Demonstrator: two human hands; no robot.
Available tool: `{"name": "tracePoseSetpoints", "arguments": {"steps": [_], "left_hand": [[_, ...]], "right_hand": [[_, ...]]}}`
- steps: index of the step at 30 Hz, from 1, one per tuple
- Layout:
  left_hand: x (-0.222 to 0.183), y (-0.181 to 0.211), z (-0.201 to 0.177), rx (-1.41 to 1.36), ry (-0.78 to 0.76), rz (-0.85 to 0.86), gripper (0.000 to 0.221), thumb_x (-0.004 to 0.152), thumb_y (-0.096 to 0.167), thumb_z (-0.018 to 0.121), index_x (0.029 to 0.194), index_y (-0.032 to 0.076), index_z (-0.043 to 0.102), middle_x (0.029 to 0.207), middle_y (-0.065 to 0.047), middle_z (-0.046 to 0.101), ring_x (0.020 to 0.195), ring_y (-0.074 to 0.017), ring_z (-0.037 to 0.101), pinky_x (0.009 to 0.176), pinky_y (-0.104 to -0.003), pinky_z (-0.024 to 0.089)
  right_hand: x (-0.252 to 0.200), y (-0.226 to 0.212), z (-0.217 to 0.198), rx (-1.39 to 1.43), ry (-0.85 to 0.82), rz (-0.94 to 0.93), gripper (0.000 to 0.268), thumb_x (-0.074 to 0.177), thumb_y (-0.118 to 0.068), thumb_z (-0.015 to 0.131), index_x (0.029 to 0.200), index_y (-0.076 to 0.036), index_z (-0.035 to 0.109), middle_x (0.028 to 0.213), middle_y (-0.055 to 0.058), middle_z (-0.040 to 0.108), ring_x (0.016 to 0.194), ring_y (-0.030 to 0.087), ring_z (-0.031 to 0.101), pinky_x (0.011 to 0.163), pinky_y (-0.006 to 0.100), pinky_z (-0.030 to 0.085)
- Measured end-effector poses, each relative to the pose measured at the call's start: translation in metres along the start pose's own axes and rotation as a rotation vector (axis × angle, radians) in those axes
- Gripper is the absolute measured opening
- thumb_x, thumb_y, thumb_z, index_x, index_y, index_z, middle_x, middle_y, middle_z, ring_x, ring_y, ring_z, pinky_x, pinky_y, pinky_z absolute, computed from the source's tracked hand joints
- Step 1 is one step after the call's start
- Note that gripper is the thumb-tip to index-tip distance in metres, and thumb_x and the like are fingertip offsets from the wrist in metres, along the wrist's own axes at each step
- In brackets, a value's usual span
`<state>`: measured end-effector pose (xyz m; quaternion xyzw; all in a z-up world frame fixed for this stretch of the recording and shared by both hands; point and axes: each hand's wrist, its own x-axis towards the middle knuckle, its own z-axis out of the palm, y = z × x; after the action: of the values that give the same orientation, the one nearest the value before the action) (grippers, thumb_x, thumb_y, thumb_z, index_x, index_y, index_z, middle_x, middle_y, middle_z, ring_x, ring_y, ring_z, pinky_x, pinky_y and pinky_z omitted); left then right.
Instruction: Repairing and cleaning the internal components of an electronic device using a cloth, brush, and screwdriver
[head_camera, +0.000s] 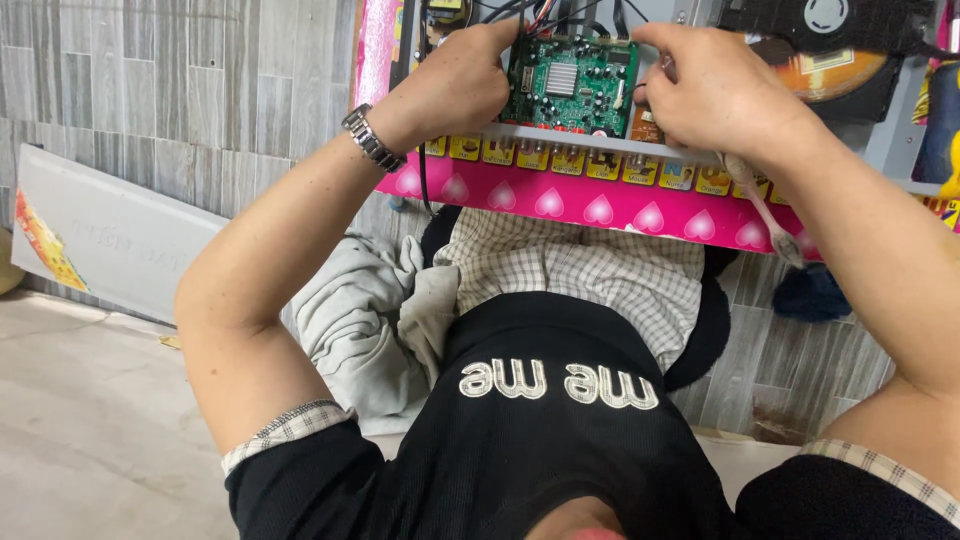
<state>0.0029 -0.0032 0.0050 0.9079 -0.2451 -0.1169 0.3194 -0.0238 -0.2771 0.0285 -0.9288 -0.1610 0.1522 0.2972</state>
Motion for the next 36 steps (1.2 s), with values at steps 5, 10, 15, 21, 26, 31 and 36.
{"name": "tracePoseSetpoints", "arguments": {"steps": [5,10,15,21,26,31,36], "left_hand": [[-0.003,0.008,0.000,0.037,0.043,0.015,0.046,0.075,-0.004,0.047,0.119,-0.006,0.062,0.096,-0.027,0.072,0.078,-0.0440,0.069,0.067,-0.048,0.054],[-0.004,0.013,0.003,0.089,0.084,0.046,0.036,0.076,-0.006,0.048,0.110,-0.010,0.060,0.092,-0.028,0.071,0.074,-0.0420,0.069,0.067,-0.047,0.057],[-0.006,0.017,0.004,-0.002,0.109,0.038,0.022,0.082,-0.004,0.046,0.100,-0.005,0.059,0.092,-0.023,0.071,0.074,-0.0376,0.071,0.065,-0.045,0.058],[-0.008,0.019,0.002,0.005,0.128,0.046,0.026,0.078,-0.003,0.045,0.100,-0.006,0.058,0.099,-0.027,0.069,0.083,-0.0448,0.065,0.075,-0.051,0.051],[-0.008,0.023,0.000,-0.033,0.121,0.025,0.033,0.077,-0.004,0.044,0.106,-0.006,0.059,0.104,-0.027,0.069,0.088,-0.0444,0.066,0.077,-0.050,0.052],[-0.008,0.024,0.000,-0.041,0.108,0.007,0.030,0.076,-0.005,0.043,0.102,-0.005,0.057,0.103,-0.026,0.069,0.087,-0.0440,0.066,0.077,-0.051,0.051],[-0.007,0.020,0.002,0.012,0.100,0.010,0.028,0.080,-0.001,0.044,0.104,-0.007,0.057,0.101,-0.027,0.069,0.084,-0.0462,0.065,0.074,-0.051,0.050]], "right_hand": [[0.000,-0.016,-0.006,0.150,-0.072,0.142,0.053,0.091,0.002,0.044,0.142,0.004,0.055,0.094,0.018,0.072,0.046,0.023,0.061,0.034,0.038,0.050],[-0.001,-0.019,-0.007,0.108,-0.070,0.128,0.056,0.088,0.004,0.044,0.143,0.005,0.054,0.096,0.019,0.072,0.049,0.024,0.064,0.037,0.039,0.052],[-0.001,-0.016,-0.006,0.013,-0.081,0.136,0.050,0.095,-0.001,0.051,0.145,0.001,0.058,0.068,0.019,0.069,0.046,0.026,0.063,0.039,0.042,0.051],[-0.004,-0.019,-0.013,0.112,-0.115,0.156,0.054,0.093,-0.001,0.047,0.146,0.001,0.054,0.084,0.017,0.070,0.046,0.026,0.062,0.039,0.039,0.051],[-0.066,-0.055,-0.058,0.143,0.097,-0.084,0.032,0.103,0.014,0.041,0.130,0.014,0.057,0.098,0.024,0.060,0.068,0.026,0.069,0.043,0.033,0.044],[-0.163,-0.095,-0.068,0.438,0.268,-0.192,0.017,0.087,0.011,0.050,0.076,0.005,0.062,0.084,0.018,0.068,0.074,0.022,0.064,0.064,0.028,0.055],[-0.333,0.029,-0.040,0.521,0.091,-0.258,0.017,0.089,0.004,0.054,0.076,0.001,0.065,0.081,0.015,0.069,0.072,0.021,0.065,0.064,0.029,0.056]]}}
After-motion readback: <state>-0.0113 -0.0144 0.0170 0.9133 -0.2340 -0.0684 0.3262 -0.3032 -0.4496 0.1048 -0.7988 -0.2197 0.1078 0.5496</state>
